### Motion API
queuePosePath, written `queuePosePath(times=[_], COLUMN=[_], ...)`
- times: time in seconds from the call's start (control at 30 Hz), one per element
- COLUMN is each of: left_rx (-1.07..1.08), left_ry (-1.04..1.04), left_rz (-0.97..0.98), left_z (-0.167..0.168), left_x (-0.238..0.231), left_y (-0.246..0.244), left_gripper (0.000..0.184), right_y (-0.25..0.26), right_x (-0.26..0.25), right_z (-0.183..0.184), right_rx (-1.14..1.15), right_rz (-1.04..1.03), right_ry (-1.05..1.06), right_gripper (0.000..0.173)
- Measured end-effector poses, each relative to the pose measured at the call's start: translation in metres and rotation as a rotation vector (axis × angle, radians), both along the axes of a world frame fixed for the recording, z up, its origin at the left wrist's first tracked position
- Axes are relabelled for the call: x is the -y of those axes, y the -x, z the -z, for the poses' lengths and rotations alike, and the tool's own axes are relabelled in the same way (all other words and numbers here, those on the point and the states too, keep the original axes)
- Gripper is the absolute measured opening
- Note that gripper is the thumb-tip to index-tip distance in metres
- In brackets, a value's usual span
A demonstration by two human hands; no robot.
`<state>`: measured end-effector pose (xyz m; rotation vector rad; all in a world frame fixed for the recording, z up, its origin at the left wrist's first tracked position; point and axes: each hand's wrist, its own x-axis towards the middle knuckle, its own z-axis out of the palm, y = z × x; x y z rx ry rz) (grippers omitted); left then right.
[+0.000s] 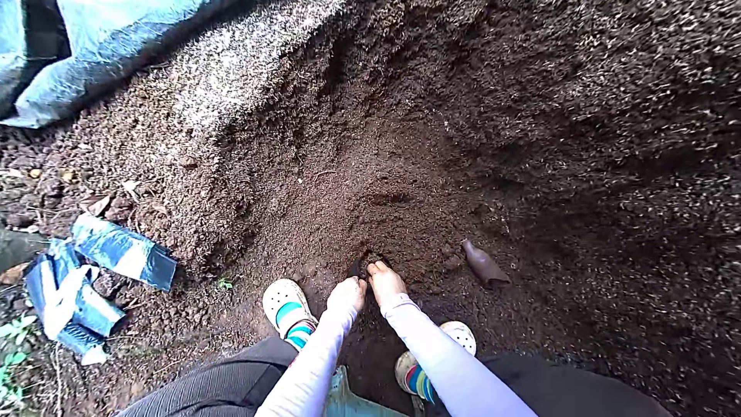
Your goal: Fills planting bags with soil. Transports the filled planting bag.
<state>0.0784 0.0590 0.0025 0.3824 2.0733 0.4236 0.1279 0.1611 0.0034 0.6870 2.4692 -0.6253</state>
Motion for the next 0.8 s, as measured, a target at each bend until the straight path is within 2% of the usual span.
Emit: queuePosePath(times=[0.1,0.2,0.3,0.37,0.5,0.7,0.8], left_rx=[-0.001,-0.027,-0.086,-0.135,-0.300,-0.358,-0.342], left_ry=[-0.004,-0.015,0.063,0.130,0.164,0.073,0.031], left_rz=[0.015,0.013,-0.040,-0.004,0.148,0.198,0.131], left_z=[0.003,0.002,-0.008,-0.007,-0.006,-0.009,-0.006], left_x=[0.003,0.008,-0.002,-0.014,-0.033,-0.028,-0.021], left_y=[0.001,0.019,0.032,0.035,0.038,0.031,0.032], left_gripper=[0.048,0.050,0.060,0.066,0.046,0.041,0.040], right_y=[0.004,0.011,0.004,0.005,0.006,0.006,0.011], right_x=[-0.005,-0.031,-0.047,-0.044,-0.021,-0.007,-0.018], right_z=[-0.001,-0.018,-0.042,-0.039,-0.023,-0.002,-0.006], right_rx=[0.063,0.114,-0.046,-0.076,-0.049,-0.016,0.029], right_rz=[-0.026,-0.098,-0.003,0.020,0.071,-0.082,-0.129], right_ry=[0.036,0.189,0.200,0.158,0.151,0.063,0.125], right_gripper=[0.038,0.040,0.035,0.037,0.040,0.041,0.041])
